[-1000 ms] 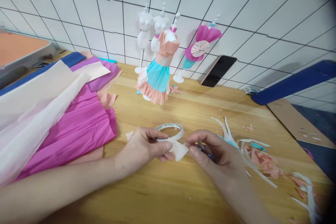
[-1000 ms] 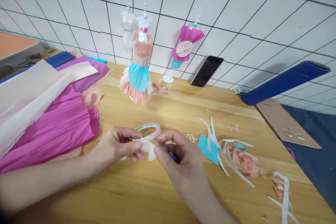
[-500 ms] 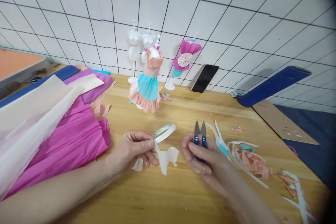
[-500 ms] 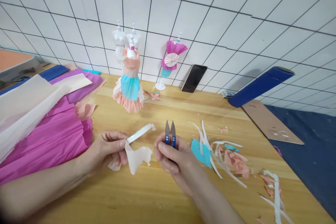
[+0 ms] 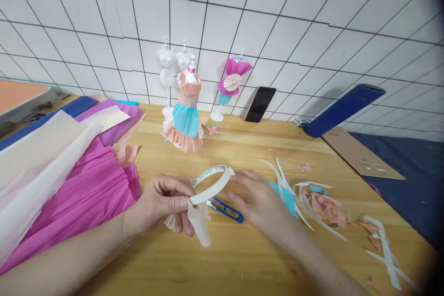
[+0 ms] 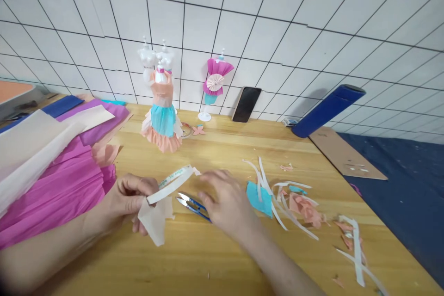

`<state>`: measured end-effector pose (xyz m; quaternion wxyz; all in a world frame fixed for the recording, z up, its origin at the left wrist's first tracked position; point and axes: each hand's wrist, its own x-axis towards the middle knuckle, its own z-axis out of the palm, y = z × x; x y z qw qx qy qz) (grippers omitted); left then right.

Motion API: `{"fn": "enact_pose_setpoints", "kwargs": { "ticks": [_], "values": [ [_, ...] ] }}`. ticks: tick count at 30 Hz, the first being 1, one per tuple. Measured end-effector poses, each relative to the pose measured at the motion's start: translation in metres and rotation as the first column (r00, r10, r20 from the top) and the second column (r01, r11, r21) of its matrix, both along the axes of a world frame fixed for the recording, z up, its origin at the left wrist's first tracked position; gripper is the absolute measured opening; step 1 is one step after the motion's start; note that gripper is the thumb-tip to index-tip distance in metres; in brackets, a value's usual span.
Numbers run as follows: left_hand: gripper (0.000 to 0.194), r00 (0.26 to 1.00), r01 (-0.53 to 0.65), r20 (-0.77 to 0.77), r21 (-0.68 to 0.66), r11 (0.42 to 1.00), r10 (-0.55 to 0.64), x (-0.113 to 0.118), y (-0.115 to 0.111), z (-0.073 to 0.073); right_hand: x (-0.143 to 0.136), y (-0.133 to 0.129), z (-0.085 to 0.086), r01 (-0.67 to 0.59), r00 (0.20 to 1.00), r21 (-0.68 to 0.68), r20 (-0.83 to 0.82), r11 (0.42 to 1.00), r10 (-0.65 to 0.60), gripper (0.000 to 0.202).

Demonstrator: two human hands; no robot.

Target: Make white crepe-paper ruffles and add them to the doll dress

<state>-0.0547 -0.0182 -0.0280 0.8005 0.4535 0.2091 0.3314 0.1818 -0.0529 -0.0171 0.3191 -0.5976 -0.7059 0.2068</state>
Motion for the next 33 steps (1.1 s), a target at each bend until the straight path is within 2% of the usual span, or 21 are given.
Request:
{"fn": "enact_pose_setpoints", "kwargs": {
  "ticks": [2,5,7,9,13,18,21,23,25,27,28,30,33],
  "values": [
    [0.019,0.999,0.029,-0.029,0.028,0.999,-0.028,0.0,0.0,0.002,-0.001,-0.003,0.008,0.034,0.972,0.008,-0.234,0.999,-0.032,0.018],
    [0.018,0.997,0.059,-0.05,0.042,0.997,-0.057,0.001,-0.001,0.004,-0.004,-0.006,0.012,0.046,0.841,-0.088,-0.535,0.995,-0.086,0.024],
    [0.015,0.996,0.077,-0.036,0.049,0.996,-0.076,0.002,-0.001,0.004,-0.005,-0.006,0.011,0.033,0.798,-0.145,-0.592,0.989,-0.113,0.022],
    [0.012,0.996,0.092,-0.011,0.051,0.994,-0.092,0.002,-0.002,0.003,-0.003,-0.002,0.009,0.023,0.795,-0.167,-0.595,0.986,-0.119,0.02],
    [0.012,0.994,0.105,0.007,0.018,0.994,-0.105,0.003,-0.001,0.003,0.007,0.013,0.008,0.062,0.801,-0.147,-0.582,0.987,-0.137,0.028],
    [0.012,0.995,0.093,0.028,-0.011,0.996,-0.093,0.003,-0.002,0.003,0.027,0.02,0.014,0.238,0.825,-0.084,-0.508,0.968,-0.247,0.039],
    [0.013,0.997,0.071,0.043,-0.031,0.997,-0.07,0.003,-0.002,0.0,0.047,0.017,0.021,0.397,0.842,0.015,-0.404,0.918,-0.358,0.044],
    [0.014,0.998,0.055,0.043,-0.044,0.998,-0.053,0.004,-0.002,-0.002,0.064,0.019,0.023,0.474,0.855,0.061,-0.269,0.878,-0.443,0.045],
    [0.013,0.999,0.03,0.043,-0.053,0.998,-0.027,0.006,-0.002,-0.003,0.081,0.024,0.023,0.471,0.882,0.098,-0.082,0.877,-0.464,0.039],
    [0.011,0.998,0.0,0.058,-0.057,0.998,0.003,0.008,-0.002,-0.004,0.097,0.033,0.021,0.451,0.891,0.105,0.01,0.886,-0.455,0.01],
    [0.011,0.998,-0.015,0.066,-0.06,0.998,0.019,0.009,-0.002,-0.004,0.104,0.036,0.019,0.436,0.896,0.116,0.04,0.893,-0.443,0.009],
    [0.011,0.997,-0.038,0.066,-0.068,0.997,0.042,0.011,-0.002,-0.004,0.114,0.042,0.018,0.413,0.9,0.162,0.079,0.896,-0.429,0.023],
    [0.014,0.997,-0.073,0.03,-0.081,0.994,0.075,0.014,-0.004,-0.001,0.118,0.039,0.02,0.407,0.893,0.223,0.107,0.886,-0.437,0.006]
  ]
}}
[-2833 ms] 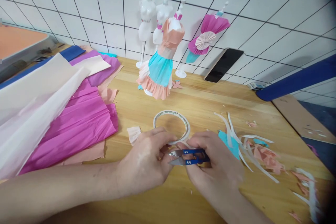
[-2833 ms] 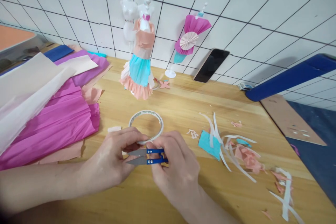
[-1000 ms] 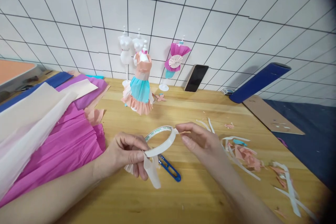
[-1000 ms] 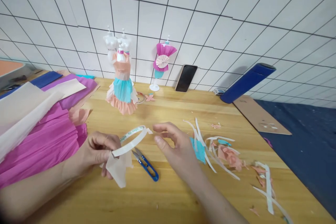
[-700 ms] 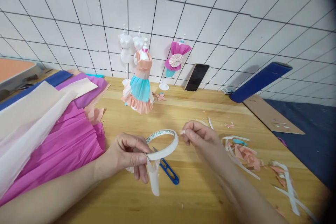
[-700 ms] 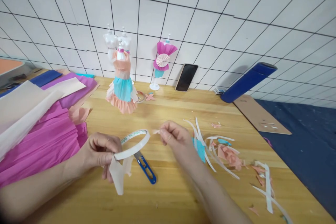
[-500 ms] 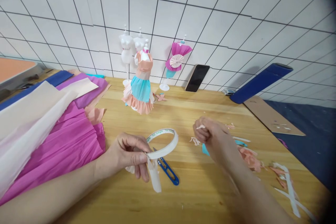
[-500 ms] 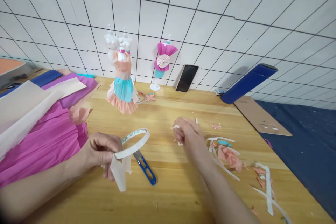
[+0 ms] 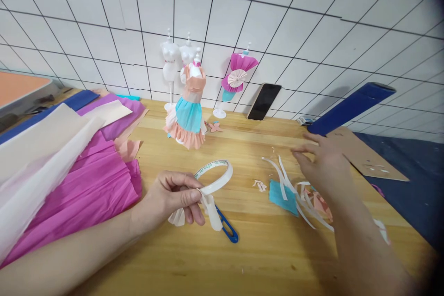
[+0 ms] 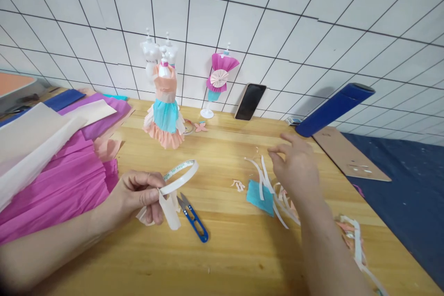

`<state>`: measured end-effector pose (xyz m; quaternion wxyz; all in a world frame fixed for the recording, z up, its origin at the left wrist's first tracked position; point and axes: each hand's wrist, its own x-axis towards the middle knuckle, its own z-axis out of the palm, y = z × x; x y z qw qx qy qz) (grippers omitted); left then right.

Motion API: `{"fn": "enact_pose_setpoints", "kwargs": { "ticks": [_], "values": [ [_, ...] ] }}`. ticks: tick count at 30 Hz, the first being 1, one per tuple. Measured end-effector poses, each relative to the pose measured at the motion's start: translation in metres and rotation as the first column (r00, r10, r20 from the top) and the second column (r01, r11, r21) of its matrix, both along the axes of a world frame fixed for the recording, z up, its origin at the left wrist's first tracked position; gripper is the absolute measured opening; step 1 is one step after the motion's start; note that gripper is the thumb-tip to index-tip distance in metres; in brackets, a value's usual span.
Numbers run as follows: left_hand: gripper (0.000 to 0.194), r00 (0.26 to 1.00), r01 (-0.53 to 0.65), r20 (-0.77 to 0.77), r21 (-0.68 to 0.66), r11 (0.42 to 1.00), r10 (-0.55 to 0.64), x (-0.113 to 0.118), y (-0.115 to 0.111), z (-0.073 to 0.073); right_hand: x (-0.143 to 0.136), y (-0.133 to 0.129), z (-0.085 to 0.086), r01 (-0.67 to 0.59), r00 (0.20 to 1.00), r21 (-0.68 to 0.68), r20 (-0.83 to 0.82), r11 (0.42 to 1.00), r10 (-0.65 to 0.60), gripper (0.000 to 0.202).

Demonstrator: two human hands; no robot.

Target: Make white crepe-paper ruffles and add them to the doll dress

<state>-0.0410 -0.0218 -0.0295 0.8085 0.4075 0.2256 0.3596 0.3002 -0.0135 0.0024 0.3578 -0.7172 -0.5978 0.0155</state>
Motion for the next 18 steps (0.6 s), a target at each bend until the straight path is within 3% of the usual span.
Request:
{"fn": "enact_pose_setpoints", "kwargs": {
  "ticks": [2,4,5,6,7,9,10,12,13,15,18],
  "values": [
    [0.016,0.999,-0.012,-0.039,-0.008,1.0,0.012,0.002,-0.003,0.003,-0.006,-0.008,0.003,-0.031,0.999,-0.038,-0.011,0.999,0.031,0.031],
    [0.019,0.996,-0.022,-0.091,-0.006,1.0,0.022,0.005,-0.006,0.008,-0.02,-0.019,0.006,-0.161,0.985,-0.128,-0.083,0.979,0.151,0.042],
    [0.02,0.992,-0.031,-0.121,0.002,1.0,0.031,0.007,-0.009,0.011,-0.03,-0.026,0.006,-0.283,0.954,-0.169,-0.152,0.944,0.258,0.045],
    [0.021,0.988,-0.046,-0.148,0.017,0.999,0.048,0.009,-0.011,0.013,-0.043,-0.032,0.006,-0.499,0.851,-0.167,-0.282,0.851,0.443,0.046],
    [0.022,0.983,-0.06,-0.172,0.039,0.997,0.066,0.01,-0.013,0.015,-0.056,-0.038,0.006,-0.627,0.758,-0.187,-0.369,0.756,0.538,0.041],
    [0.024,0.972,-0.085,-0.208,0.103,0.991,0.105,0.012,-0.017,0.019,-0.086,-0.049,0.005,-0.657,0.734,-0.255,-0.431,0.71,0.525,0.033],
    [0.025,0.966,-0.096,-0.224,0.142,0.985,0.127,0.013,-0.019,0.02,-0.1,-0.054,0.005,-0.714,0.687,-0.309,-0.485,0.629,0.541,0.036],
    [0.025,0.954,-0.104,-0.251,0.23,0.968,0.163,0.013,-0.021,0.022,-0.125,-0.059,0.004,-0.829,0.533,-0.263,-0.638,0.493,0.556,0.049],
    [0.025,0.949,-0.101,-0.264,0.269,0.958,0.174,0.013,-0.022,0.022,-0.135,-0.061,0.002,-0.864,0.449,-0.187,-0.706,0.468,0.548,0.054],
    [0.024,0.941,-0.088,-0.285,0.316,0.945,0.183,0.012,-0.022,0.021,-0.148,-0.062,-0.003,-0.863,0.338,-0.05,-0.796,0.502,0.502,0.057],
    [0.02,0.936,-0.087,-0.301,0.3,0.95,0.181,0.012,-0.021,0.017,-0.153,-0.061,-0.015,-0.769,0.313,0.031,-0.852,0.638,0.419,0.036]
  ]
}}
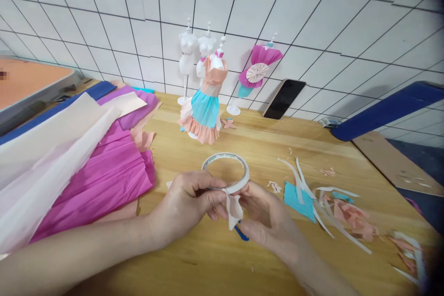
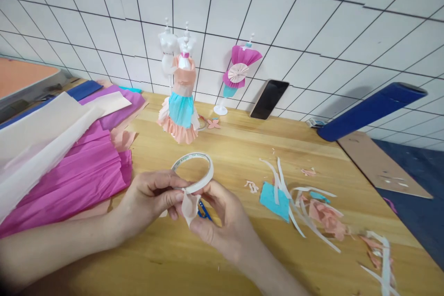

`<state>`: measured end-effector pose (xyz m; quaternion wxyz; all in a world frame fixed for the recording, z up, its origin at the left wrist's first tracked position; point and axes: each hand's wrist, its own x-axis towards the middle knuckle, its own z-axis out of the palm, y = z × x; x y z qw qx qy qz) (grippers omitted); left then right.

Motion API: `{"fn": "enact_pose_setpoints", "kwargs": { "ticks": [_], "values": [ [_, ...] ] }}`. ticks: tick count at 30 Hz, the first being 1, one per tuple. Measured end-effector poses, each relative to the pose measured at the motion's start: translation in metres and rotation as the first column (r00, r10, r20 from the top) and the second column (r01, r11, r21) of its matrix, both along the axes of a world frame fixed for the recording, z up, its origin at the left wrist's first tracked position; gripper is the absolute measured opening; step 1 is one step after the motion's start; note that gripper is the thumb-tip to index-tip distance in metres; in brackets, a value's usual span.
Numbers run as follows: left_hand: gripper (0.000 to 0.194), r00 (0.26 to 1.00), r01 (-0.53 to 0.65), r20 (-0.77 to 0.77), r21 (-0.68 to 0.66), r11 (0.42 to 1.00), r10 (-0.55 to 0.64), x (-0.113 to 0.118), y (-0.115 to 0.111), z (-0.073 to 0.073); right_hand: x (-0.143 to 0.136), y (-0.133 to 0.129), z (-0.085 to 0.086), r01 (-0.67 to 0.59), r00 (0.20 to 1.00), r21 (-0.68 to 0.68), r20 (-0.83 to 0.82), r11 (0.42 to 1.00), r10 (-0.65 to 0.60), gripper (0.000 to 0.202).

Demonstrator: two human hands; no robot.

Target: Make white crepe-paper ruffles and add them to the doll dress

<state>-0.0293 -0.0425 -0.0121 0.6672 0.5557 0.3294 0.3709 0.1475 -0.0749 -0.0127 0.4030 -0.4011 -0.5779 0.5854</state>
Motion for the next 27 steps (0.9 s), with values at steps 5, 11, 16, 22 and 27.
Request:
{"fn": "enact_pose_setpoints", "kwargs": {
  "ticks": [5,11,16,22,27],
  "values": [
    [0.02,0.999,-0.01,-0.038,-0.07,0.997,0.007,0.0,0.001,-0.006,0.005,-0.002,-0.008,0.13,0.99,-0.095,-0.038,0.987,-0.134,0.034],
    [0.019,0.994,-0.033,-0.11,-0.068,0.997,0.025,0.0,0.002,-0.007,0.002,-0.008,0.002,0.095,0.924,0.281,0.332,0.955,-0.189,0.011],
    [0.019,0.987,-0.029,-0.158,-0.045,0.999,0.022,0.001,0.001,-0.006,-0.007,-0.009,0.003,0.092,0.827,0.514,0.437,0.853,-0.353,0.013],
    [0.021,0.952,-0.033,-0.297,0.12,0.992,0.067,0.001,-0.002,-0.005,-0.01,-0.014,0.003,0.271,0.852,0.296,0.369,0.916,-0.371,0.014],
    [0.018,0.913,-0.05,-0.374,0.298,0.953,0.164,0.002,-0.001,-0.006,-0.013,-0.014,0.006,0.352,0.837,0.229,0.358,0.908,-0.415,0.011]
  ]
}}
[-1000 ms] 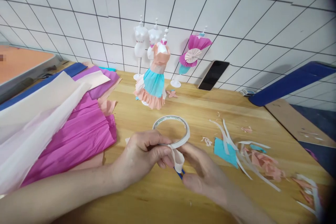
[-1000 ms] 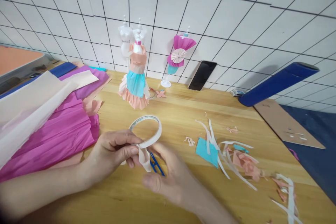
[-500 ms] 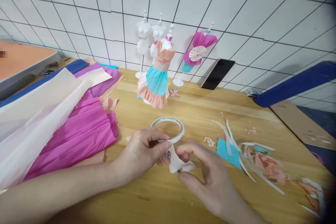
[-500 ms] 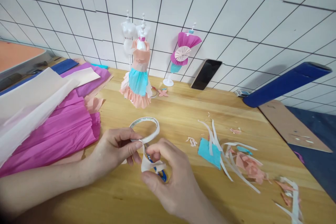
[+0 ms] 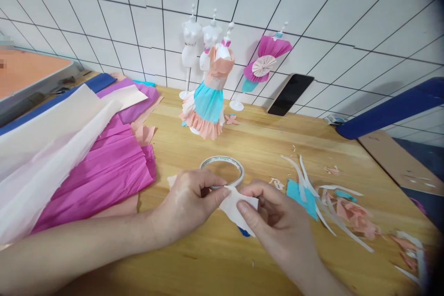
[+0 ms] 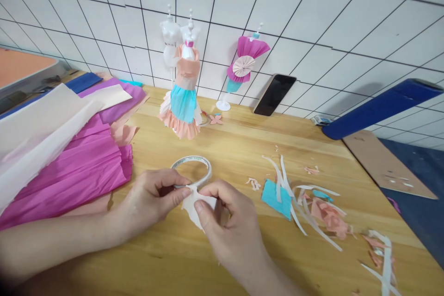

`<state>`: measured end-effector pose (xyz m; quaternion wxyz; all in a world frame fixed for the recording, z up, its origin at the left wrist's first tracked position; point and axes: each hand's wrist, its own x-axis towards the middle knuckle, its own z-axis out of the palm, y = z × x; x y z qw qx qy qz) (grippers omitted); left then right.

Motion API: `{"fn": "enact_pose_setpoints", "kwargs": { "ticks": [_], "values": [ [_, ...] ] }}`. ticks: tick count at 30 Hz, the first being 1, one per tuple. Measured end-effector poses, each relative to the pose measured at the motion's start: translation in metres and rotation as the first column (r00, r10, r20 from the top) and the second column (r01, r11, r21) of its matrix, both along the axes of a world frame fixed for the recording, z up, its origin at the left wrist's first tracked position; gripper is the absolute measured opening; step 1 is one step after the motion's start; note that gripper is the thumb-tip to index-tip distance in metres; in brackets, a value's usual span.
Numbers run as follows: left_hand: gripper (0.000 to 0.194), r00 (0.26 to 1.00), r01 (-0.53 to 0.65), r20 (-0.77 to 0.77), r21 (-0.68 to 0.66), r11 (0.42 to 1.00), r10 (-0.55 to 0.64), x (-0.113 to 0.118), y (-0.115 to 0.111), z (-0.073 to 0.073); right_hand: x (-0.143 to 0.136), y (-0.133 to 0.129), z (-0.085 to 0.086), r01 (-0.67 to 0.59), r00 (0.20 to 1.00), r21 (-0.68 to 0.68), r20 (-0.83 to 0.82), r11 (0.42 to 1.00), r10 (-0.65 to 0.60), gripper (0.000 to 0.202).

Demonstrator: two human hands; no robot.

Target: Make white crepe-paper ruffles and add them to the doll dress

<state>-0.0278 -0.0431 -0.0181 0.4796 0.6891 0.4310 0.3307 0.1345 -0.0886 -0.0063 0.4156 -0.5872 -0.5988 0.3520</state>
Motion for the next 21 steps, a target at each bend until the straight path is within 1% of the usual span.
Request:
{"fn": "enact_pose_setpoints", "kwargs": {
  "ticks": [3,7,10,12,15,17,19,21],
  "values": [
    [0.021,1.0,0.025,0.01,-0.05,0.998,-0.025,0.0003,0.0003,-0.0015,0.0015,0.0035,0.0021,-0.009,0.999,0.059,0.054,0.998,0.006,0.012],
    [0.02,0.999,0.032,0.037,-0.089,0.996,-0.028,0.0009,-0.0008,-0.0039,0.0039,0.0065,0.0035,-0.128,0.988,0.137,0.108,0.982,0.113,0.012],
    [0.021,0.998,0.036,0.059,-0.096,0.995,-0.03,0.0017,-0.0013,-0.0058,0.0037,0.0074,0.0031,-0.151,0.984,0.166,0.121,0.974,0.132,0.011],
    [0.021,0.996,0.04,0.084,-0.119,0.992,-0.03,0.0024,-0.0011,-0.0072,0.004,0.0077,0.0024,-0.133,0.987,0.159,0.111,0.978,0.116,0.011],
    [0.02,0.99,0.051,0.142,-0.183,0.982,-0.025,0.0035,-0.0005,-0.0093,0.0062,0.0079,0.001,-0.112,0.991,0.087,0.079,0.99,0.105,0.008],
    [0.02,0.986,0.048,0.168,-0.211,0.976,-0.012,0.0039,-0.0002,-0.0099,0.0077,0.0077,-0.0001,-0.12,0.99,0.044,0.073,0.992,0.117,0.008],
    [0.018,0.986,0.033,0.168,-0.214,0.976,0.004,0.0039,-0.0002,-0.0095,0.0083,0.0075,-0.0009,-0.15,0.985,0.048,0.089,0.987,0.145,0.009],
    [0.017,0.986,0.022,0.165,-0.208,0.978,0.013,0.0036,-0.0004,-0.0084,0.008,0.0078,-0.0009,-0.185,0.978,0.089,0.116,0.979,0.175,0.01]
  ]
}}
